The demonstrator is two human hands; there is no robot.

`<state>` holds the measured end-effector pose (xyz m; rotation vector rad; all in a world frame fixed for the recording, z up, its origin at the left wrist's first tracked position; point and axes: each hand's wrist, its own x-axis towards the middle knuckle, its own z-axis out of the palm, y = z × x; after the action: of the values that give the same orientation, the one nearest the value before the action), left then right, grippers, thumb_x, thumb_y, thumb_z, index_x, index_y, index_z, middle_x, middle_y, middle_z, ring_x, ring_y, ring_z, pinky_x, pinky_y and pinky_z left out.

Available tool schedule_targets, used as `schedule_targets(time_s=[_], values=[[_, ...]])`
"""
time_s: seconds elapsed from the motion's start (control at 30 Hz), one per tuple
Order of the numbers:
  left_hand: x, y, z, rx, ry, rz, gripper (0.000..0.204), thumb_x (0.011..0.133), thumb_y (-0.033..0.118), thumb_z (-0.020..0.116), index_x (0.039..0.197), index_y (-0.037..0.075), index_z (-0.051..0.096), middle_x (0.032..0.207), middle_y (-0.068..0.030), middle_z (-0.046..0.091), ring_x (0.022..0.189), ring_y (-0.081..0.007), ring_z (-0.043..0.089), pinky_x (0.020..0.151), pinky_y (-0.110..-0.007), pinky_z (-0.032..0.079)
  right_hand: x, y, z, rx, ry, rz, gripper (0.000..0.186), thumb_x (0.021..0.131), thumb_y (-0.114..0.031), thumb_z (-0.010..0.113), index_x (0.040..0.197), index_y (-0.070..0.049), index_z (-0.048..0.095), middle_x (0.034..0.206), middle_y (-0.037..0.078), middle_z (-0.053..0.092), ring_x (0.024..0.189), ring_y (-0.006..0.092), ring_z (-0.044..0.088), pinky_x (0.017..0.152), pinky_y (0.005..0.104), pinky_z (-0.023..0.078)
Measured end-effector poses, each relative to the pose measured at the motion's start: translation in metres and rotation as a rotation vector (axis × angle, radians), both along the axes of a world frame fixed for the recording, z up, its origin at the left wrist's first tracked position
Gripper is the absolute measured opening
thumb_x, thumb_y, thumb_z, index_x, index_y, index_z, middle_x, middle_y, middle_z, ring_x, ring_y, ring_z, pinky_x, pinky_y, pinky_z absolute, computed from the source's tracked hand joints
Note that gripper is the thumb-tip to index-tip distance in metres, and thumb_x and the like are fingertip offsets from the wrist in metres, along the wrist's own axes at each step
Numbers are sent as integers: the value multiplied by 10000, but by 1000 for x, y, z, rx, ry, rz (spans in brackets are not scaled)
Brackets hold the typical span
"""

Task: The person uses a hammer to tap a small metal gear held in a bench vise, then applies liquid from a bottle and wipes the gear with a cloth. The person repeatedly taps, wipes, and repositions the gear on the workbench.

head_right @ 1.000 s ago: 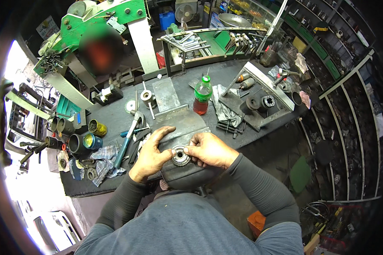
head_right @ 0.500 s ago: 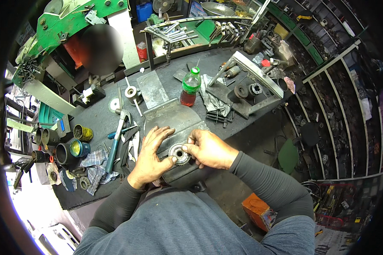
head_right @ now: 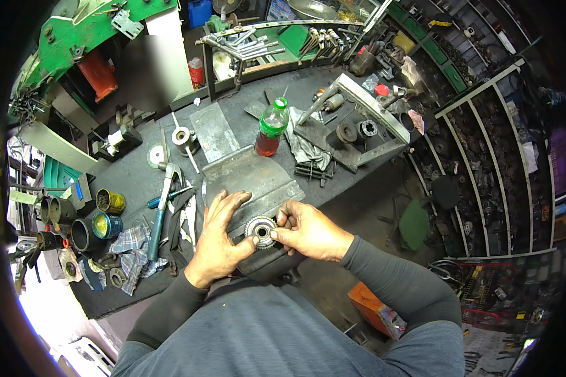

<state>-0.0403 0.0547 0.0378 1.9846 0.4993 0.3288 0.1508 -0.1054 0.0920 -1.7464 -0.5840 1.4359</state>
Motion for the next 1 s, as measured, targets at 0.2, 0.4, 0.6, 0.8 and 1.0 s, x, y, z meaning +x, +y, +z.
schedule_targets(time_s=[0.2,0.4,0.6,0.8,1.0], values=[[2,-6,-4,81,-4,11,829,800,270,836,1584,121,612,1614,-171,608,1637,-502,369,1330,-708,236,-12,-4,-5,31,-168,-17,188,1100,-128,722,1082,-41,557,842,5,661,698,67,651,635,279,585],[5,-4,3,142,43,12,905,784,286,828,1628,98,560,1617,-195,611,1641,-506,360,1353,-615,272,-21,-8,-11,77,-149,-88,216,1061,-41,745,1124,-42,538,899,3,656,747,59,649,662,254,576],[7,-2,2,66,35,17,935,798,279,819,1657,61,523,1626,-203,607,1649,-506,349,1362,-603,260,-18,-5,-13,75,-165,-74,260,1024,-28,780,1137,-35,545,928,7,659,756,64,651,669,253,582],[5,-5,1,15,15,33,858,824,218,785,1629,31,555,1613,-213,623,1644,-476,373,1380,-558,256,-18,-11,-16,81,19,-162,240,1041,-31,752,1164,-32,547,938,30,676,780,102,693,726,281,619],[4,-2,-11,-11,-66,54,824,833,154,755,1624,23,559,1515,-202,698,1581,-390,492,1394,-530,240,-17,-8,-16,88,39,-157,226,1048,-46,744,1171,-29,556,922,32,681,768,108,694,710,289,620]])
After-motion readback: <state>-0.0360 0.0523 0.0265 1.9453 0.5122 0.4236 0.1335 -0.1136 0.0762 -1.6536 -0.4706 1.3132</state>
